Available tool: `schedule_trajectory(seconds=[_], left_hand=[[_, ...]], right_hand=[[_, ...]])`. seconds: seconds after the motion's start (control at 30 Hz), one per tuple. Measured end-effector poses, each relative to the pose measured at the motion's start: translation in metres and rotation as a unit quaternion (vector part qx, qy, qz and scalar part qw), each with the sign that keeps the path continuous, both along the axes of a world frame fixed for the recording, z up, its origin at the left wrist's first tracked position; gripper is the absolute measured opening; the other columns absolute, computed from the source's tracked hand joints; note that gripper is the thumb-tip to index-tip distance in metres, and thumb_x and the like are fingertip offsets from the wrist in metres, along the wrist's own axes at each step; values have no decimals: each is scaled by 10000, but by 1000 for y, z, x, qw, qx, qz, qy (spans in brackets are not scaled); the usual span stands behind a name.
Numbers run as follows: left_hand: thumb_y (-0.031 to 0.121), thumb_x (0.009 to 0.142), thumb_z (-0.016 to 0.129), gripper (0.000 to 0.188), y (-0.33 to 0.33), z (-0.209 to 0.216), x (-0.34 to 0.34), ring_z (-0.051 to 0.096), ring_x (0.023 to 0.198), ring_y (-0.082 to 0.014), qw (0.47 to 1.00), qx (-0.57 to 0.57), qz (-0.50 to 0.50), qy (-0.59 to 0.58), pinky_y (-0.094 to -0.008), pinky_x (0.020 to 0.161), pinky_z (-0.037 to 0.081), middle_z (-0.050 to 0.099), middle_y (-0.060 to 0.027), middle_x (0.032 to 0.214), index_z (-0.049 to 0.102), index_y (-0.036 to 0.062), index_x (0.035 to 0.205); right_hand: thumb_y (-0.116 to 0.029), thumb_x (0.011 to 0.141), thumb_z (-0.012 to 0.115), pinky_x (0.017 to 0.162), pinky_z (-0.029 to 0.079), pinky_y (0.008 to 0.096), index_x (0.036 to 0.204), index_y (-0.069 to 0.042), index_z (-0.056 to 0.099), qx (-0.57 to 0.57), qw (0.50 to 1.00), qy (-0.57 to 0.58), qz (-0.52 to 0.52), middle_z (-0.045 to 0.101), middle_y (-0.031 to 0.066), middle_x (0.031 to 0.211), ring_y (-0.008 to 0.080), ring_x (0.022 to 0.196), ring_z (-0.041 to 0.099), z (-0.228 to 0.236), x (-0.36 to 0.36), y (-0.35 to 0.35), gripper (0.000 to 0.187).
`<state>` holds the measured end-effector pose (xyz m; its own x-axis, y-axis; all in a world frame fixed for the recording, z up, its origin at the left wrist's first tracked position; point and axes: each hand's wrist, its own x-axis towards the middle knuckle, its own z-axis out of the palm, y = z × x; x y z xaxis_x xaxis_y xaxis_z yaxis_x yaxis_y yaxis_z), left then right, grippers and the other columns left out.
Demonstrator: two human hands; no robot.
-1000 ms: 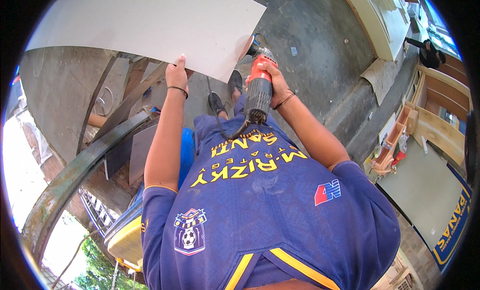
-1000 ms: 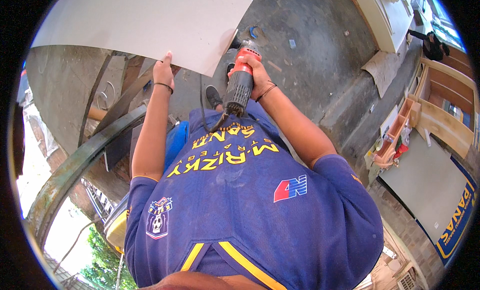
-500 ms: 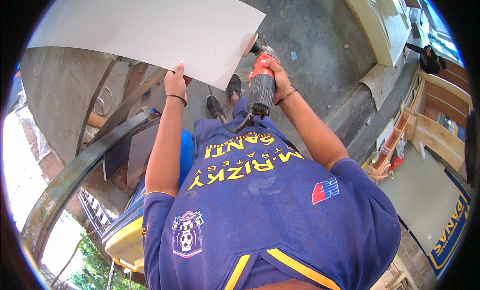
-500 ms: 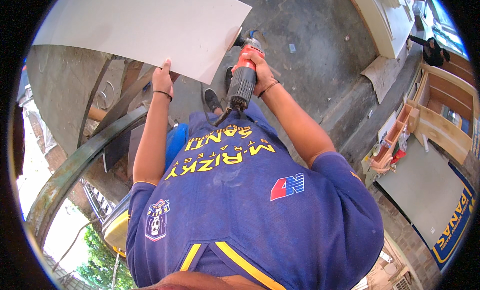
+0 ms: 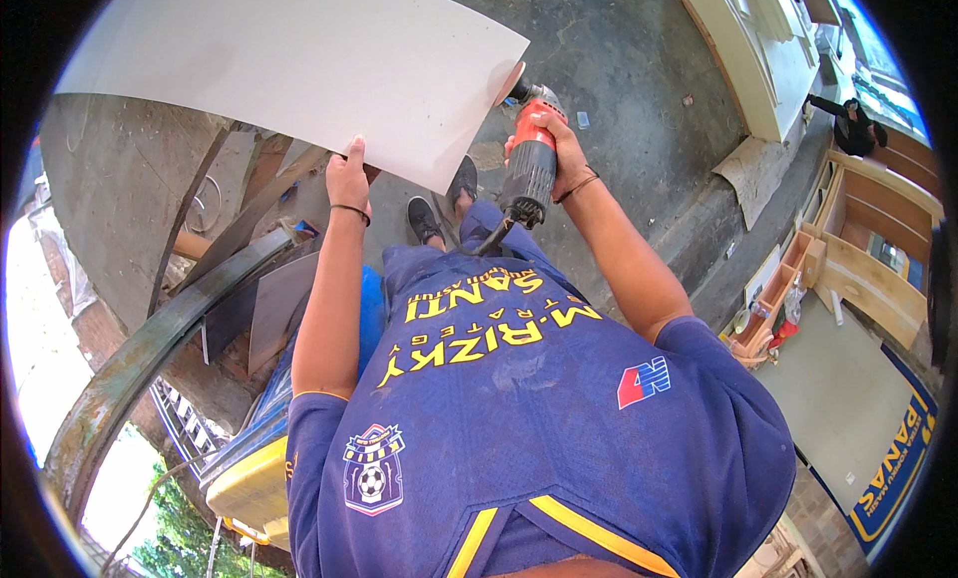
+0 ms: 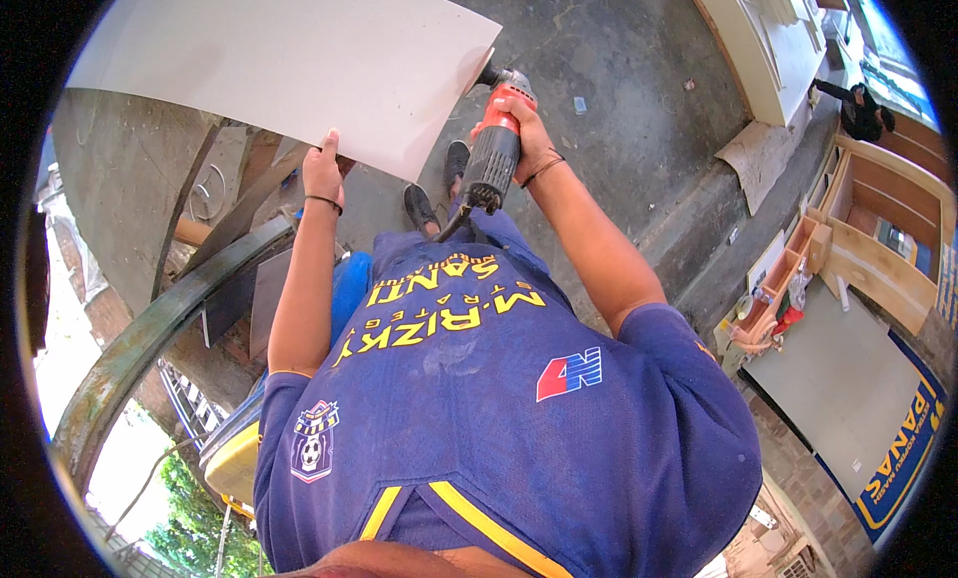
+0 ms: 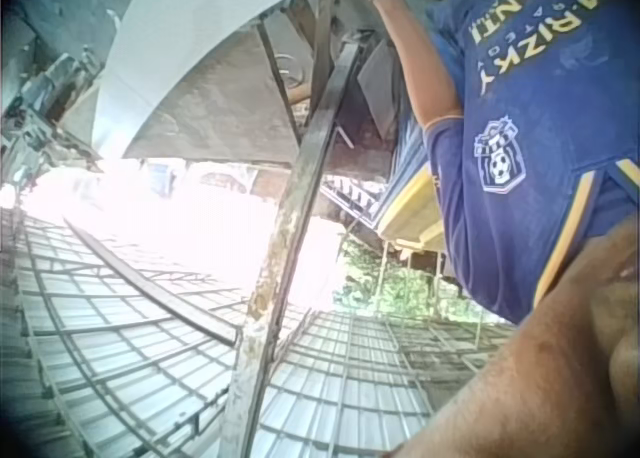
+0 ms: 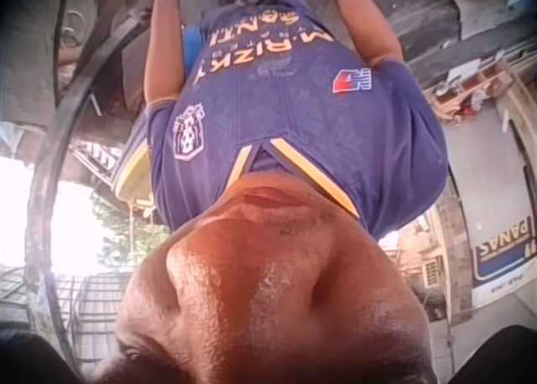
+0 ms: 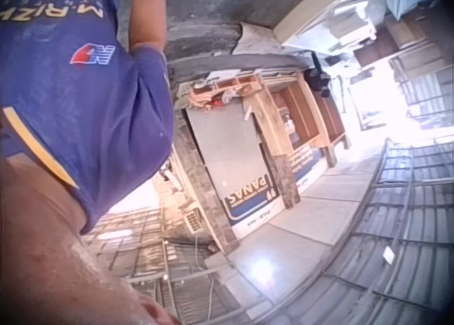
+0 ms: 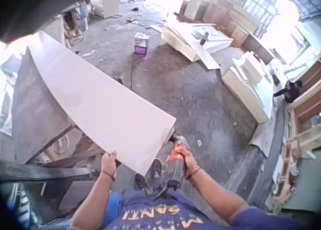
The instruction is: The person connects an extension cord and uses an angle grinder to sand the long edge of a white wooden board in a workshop.
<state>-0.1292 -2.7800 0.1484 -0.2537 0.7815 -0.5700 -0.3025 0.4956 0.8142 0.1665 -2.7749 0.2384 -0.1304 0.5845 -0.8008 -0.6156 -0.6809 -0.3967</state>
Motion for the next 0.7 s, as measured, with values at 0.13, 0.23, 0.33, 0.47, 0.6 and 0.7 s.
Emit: schedule_trajectory(seconds=[0.13,0.23,0.33,0.47,0.6,0.7], left_hand=[[219,906,573,244,0,-5,0,623,837,-173,1000,-11,-4,10,-323,732,545,602,-91,975,509,-5,981],[217,906,572,228,-1,-2,1,627,832,-169,1000,-7,4,-18,-320,729,543,613,-80,954,526,4,975],[210,908,567,215,-2,2,3,628,831,-164,998,13,18,-58,-316,734,541,621,-73,935,544,3,966],[204,911,564,214,-2,4,6,630,822,-164,998,25,26,-46,-308,737,538,623,-74,936,552,-4,959],[208,909,573,225,-2,1,5,625,819,-159,998,18,30,-47,-305,731,534,621,-80,934,551,-12,952],[211,902,587,239,-2,2,5,618,820,-153,999,5,34,-16,-297,726,528,618,-90,928,547,-22,940]], right_hand=[[-306,728,654,605,561,400,1071,-13,418,6,1000,-26,9,598,167,782,267,661,635,-1,7,10,509],[-307,728,652,606,562,394,1069,-17,425,4,999,-37,8,607,172,779,267,657,638,-3,11,16,502],[-308,728,652,598,561,396,1075,-20,424,5,999,-32,5,607,170,781,269,658,639,-5,15,23,505],[-307,727,654,607,564,403,1079,-22,428,25,999,-45,15,596,165,805,266,677,637,-6,19,30,506],[-297,730,659,639,573,412,1087,-12,427,33,999,-26,29,572,155,841,259,719,631,-6,25,36,512],[-299,727,662,642,570,410,1089,-10,426,31,999,-28,30,567,151,833,256,721,627,-7,29,42,520]])
